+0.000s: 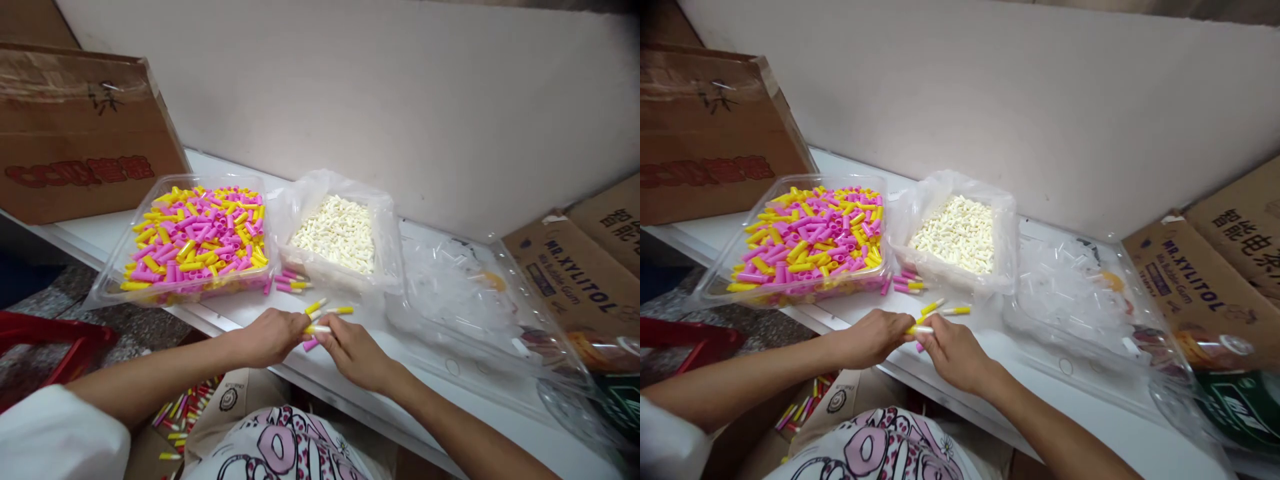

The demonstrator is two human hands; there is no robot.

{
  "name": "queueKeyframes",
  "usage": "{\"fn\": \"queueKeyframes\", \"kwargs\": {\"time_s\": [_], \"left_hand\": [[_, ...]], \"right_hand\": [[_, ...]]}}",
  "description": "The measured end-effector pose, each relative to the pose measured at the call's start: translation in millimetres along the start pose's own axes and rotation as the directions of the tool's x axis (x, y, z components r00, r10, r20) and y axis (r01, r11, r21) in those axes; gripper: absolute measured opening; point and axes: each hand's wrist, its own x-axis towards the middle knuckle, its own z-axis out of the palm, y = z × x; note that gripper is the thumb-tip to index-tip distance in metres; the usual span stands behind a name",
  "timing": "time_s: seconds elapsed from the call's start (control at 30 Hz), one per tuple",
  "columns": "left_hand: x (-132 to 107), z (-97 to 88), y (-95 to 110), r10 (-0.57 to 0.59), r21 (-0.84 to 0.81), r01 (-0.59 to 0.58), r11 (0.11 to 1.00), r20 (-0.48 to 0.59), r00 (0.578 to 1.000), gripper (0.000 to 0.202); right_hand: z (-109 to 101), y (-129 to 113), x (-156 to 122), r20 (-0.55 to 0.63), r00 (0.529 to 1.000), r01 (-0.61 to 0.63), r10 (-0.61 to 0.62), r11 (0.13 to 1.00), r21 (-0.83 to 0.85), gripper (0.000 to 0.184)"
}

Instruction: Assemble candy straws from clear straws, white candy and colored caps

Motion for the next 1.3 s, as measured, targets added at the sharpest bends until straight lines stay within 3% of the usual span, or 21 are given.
{"fn": "queueKeyframes", "kwargs": {"time_s": [0.07,0.17,0.23,0.27,0.33,0.37,0.4,0.47,0.57,0.63,0.7,0.77,0.83,0.9,1.03,1.13,1.2,1.3], "left_hand": [[-6,12.3,1,-0.003,-0.027,0.003,1.000,0.007,1.000,0.018],[-13,33.7,6,0.038,-0.021,-0.037,0.999,0.015,0.999,0.020],[-12,47.2,7,-0.053,-0.082,0.052,0.995,-0.004,0.999,0.023],[-10,52.8,5,-0.146,-0.117,0.142,0.983,-0.031,0.989,0.024],[-4,61.6,-1,-0.358,-0.141,0.342,0.929,-0.106,0.928,0.028],[1,64.9,-6,-0.438,-0.125,0.423,0.898,-0.155,0.885,0.029],[6,67.8,-12,-0.491,-0.101,0.481,0.871,-0.206,0.847,0.029],[15,73.4,-26,-0.534,-0.062,0.541,0.839,-0.287,0.795,0.024],[24,82.0,-45,-0.561,-0.057,0.580,0.813,-0.342,0.753,0.023],[29,86.4,-54,-0.556,-0.056,0.574,0.817,-0.345,0.757,0.026],[35,88.1,-61,-0.525,-0.048,0.543,0.838,-0.340,0.780,0.027],[43,87.2,-66,-0.475,-0.031,0.493,0.870,-0.325,0.818,0.026],[52,85.1,-69,-0.426,-0.009,0.445,0.896,-0.302,0.853,0.025],[59,83.2,-72,-0.396,0.012,0.415,0.910,-0.280,0.875,0.024],[67,82.1,-74,-0.369,0.046,0.393,0.918,-0.263,0.892,0.025],[66,82.4,-75,-0.373,0.052,0.398,0.916,-0.252,0.893,0.026],[63,82.2,-76,-0.387,0.049,0.411,0.910,-0.250,0.887,0.026],[60,81.0,-73,-0.397,0.045,0.420,0.906,-0.246,0.884,0.027]], "right_hand": [[13,9,-4,-0.026,0.999,0.031,-0.035,0.991,-0.132,0.046],[24,23,0,0.159,0.973,-0.169,0.166,0.986,0.007,0.053],[20,37,8,0.235,0.942,-0.262,0.241,0.963,0.064,0.059],[15,44,14,0.187,0.949,-0.262,0.255,0.965,0.012,0.058],[1,61,24,-0.026,0.971,-0.237,0.239,0.935,-0.263,0.044],[-5,69,29,-0.102,0.972,-0.233,0.210,0.873,-0.429,0.032],[-10,76,33,-0.127,0.972,-0.235,0.198,0.787,-0.570,0.025],[-15,87,38,-0.087,0.965,-0.230,0.247,0.638,-0.735,0.030],[-14,91,36,-0.059,0.954,-0.232,0.295,0.595,-0.770,0.029],[-9,85,30,-0.024,0.975,-0.166,0.221,0.652,-0.740,0.021],[0,75,21,0.084,0.993,0.001,0.078,0.727,-0.687,0.021],[10,66,15,0.223,0.973,0.196,-0.068,0.757,-0.623,0.034],[19,62,13,0.298,0.944,0.300,-0.141,0.746,-0.594,0.047],[25,62,15,0.311,0.941,0.306,-0.131,0.717,-0.626,0.047],[30,69,27,0.328,0.941,0.307,-0.085,0.624,-0.719,0.022],[29,74,33,0.283,0.957,0.269,-0.070,0.584,-0.766,0.017],[26,77,38,0.189,0.980,0.193,-0.069,0.590,-0.784,0.020],[20,82,47,0.042,0.995,0.090,-0.091,0.633,-0.768,0.041]]}}
